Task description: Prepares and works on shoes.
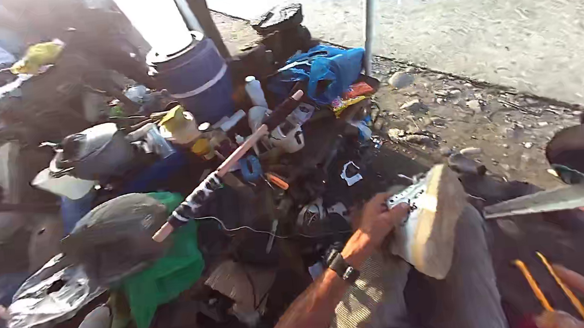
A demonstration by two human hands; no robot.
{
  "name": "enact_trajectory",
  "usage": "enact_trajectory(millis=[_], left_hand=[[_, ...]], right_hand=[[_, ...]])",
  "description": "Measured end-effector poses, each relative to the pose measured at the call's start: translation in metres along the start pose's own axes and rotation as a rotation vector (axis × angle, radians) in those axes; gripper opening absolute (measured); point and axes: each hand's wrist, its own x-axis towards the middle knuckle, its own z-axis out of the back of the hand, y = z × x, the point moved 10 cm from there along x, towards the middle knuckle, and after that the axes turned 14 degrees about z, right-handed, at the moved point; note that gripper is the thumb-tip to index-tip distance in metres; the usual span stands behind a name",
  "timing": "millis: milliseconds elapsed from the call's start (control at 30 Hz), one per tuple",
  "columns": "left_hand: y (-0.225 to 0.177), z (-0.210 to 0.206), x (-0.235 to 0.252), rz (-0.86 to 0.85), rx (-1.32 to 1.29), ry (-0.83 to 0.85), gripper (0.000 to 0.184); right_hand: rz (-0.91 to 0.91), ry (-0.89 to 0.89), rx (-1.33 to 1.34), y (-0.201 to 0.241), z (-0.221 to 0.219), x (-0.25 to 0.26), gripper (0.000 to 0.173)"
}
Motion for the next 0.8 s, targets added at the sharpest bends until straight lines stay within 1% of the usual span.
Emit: enact_trajectory(millis=[33,67,133,233,300,333,400,433,467,533,600,667,800], left_hand=[[0.002,-0.002,-0.002,0.009,0.017,-0.008,0.045],[0.001,-0.003,-0.002,0.007,0.032,-0.005,0.045],[0.004,-0.01,-0.003,0.002,0.07,0.005,0.045],[0.005,-0.006,-0.008,-0.039,0.158,-0.081,0.053],[-0.005,-0.004,-0.017,-0.142,0.262,-0.181,0.057],[-0.012,-0.005,-0.024,-0.225,0.318,-0.228,0.054],[-0.028,-0.011,-0.039,-0.41,0.398,-0.291,0.039],[-0.035,-0.017,-0.048,-0.487,0.416,-0.278,0.031],[-0.04,-0.025,-0.054,-0.546,0.438,-0.228,0.025],[-0.039,-0.041,-0.058,-0.542,0.524,-0.105,0.027],[-0.032,-0.045,-0.054,-0.505,0.568,-0.074,0.029],[-0.032,-0.041,-0.052,-0.526,0.539,-0.109,0.025],[-0.039,-0.04,-0.052,-0.647,0.653,-0.219,0.02]], right_hand=[[0.002,-0.04,-0.039,-0.014,-0.001,-0.01,0.057],[-0.003,-0.115,-0.07,-0.025,-0.003,-0.015,0.056],[-0.019,-0.199,-0.071,-0.038,-0.008,-0.022,0.053],[-0.033,-0.194,-0.016,-0.044,-0.015,-0.026,0.052],[-0.035,-0.183,0.004,-0.048,-0.018,-0.03,0.053],[-0.035,-0.175,0.007,-0.049,-0.02,-0.031,0.053],[-0.036,-0.156,0.002,-0.052,-0.023,-0.031,0.054],[-0.04,-0.146,-0.005,-0.052,-0.024,-0.031,0.054],[-0.041,-0.137,-0.009,-0.053,-0.025,-0.031,0.054],[-0.04,-0.131,-0.012,-0.053,-0.026,-0.031,0.053],[-0.01,-0.139,-0.005,-0.05,-0.026,-0.03,0.053],[0.031,-0.14,0.019,-0.046,-0.025,-0.028,0.052],[0.08,-0.1,0.039,-0.046,-0.029,-0.016,0.051]])
